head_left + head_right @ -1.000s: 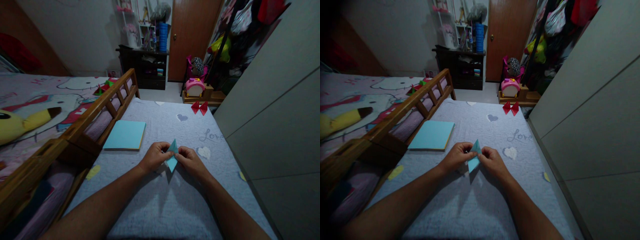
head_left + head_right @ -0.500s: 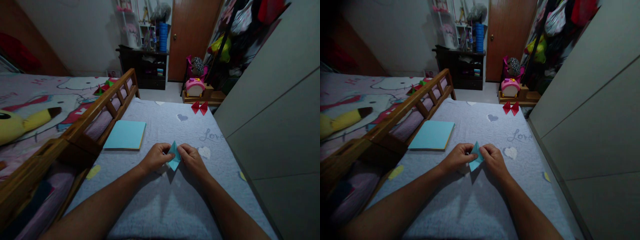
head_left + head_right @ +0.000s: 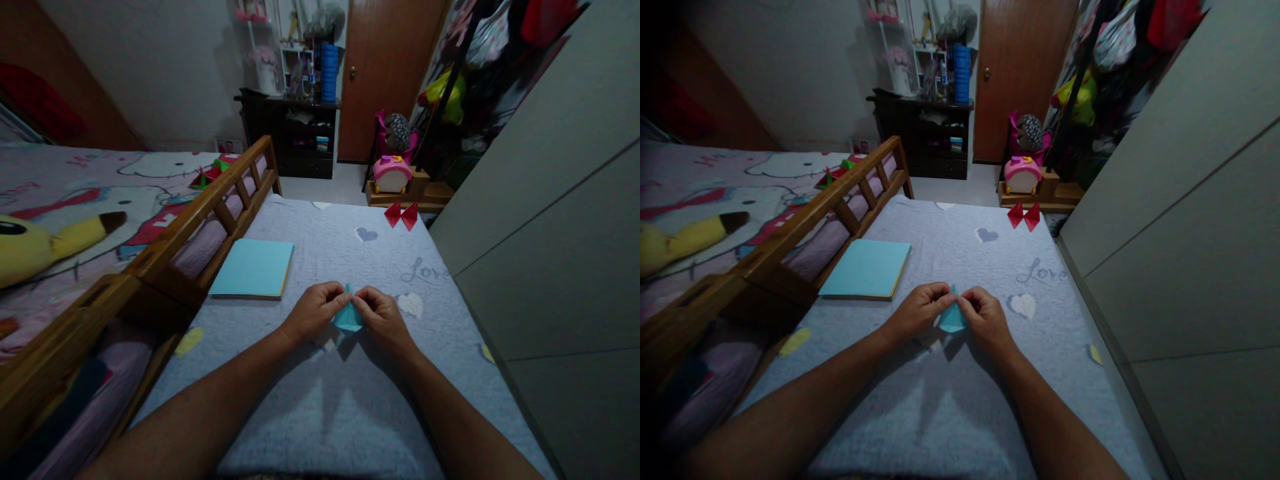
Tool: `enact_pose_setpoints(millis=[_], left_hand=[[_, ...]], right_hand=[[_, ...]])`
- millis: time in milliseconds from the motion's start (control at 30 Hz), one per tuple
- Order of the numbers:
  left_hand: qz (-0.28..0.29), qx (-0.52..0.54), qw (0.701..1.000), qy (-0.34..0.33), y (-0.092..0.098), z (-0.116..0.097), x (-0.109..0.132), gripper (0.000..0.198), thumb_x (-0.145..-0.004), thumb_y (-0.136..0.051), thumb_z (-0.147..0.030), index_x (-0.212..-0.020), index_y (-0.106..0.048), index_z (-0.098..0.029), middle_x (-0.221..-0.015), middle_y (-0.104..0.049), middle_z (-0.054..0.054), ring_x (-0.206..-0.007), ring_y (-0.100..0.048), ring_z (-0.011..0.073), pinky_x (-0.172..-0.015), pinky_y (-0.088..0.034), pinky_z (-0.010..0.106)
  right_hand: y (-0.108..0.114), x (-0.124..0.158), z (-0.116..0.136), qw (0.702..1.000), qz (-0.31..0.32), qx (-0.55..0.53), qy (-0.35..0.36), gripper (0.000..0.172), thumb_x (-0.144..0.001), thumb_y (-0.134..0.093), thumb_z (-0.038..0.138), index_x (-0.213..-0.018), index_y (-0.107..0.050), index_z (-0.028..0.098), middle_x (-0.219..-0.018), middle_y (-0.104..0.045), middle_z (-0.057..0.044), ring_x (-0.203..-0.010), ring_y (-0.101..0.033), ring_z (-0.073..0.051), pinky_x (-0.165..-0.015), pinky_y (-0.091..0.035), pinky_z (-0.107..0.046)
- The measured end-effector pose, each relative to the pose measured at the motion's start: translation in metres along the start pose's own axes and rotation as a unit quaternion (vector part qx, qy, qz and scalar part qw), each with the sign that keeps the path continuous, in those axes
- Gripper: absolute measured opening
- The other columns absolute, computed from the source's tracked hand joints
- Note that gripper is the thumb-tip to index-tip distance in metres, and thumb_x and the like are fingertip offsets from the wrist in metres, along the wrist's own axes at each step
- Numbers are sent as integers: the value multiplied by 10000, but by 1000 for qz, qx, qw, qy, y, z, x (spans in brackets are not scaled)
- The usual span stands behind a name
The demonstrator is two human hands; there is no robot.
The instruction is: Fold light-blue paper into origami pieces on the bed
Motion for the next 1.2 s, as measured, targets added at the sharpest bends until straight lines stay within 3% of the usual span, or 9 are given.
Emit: enact_pose_setpoints(millis=[333,1200], left_hand=[[-30,68,997,7,1,-5,1,402,-829,-631,-509,-662,-536,-155,-626,-417,-36,-587,-382,95,-536,-316,215],[-39,2,999,-11,0,-7,4,309,-822,-623,-401,-652,-580,-147,-616,-461,-21,-591,-404,100,-527,-324,218]], right_hand=[[-1,3,-1,993,70,-81,-47,365,-865,-583,508,-693,-567,186,-572,-420,47,-533,-370,-105,-500,-284,-246],[-4,3,2,998,46,-17,-33,301,-805,-585,432,-624,-546,195,-558,-420,45,-539,-363,-109,-513,-291,-252]])
Point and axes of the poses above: each hand's wrist, its own x-axis away from the middle knuckle, its own y-axis out of the back of the hand, z = x × y, the point moved 2 cm from there along -x, towards the middle knuckle
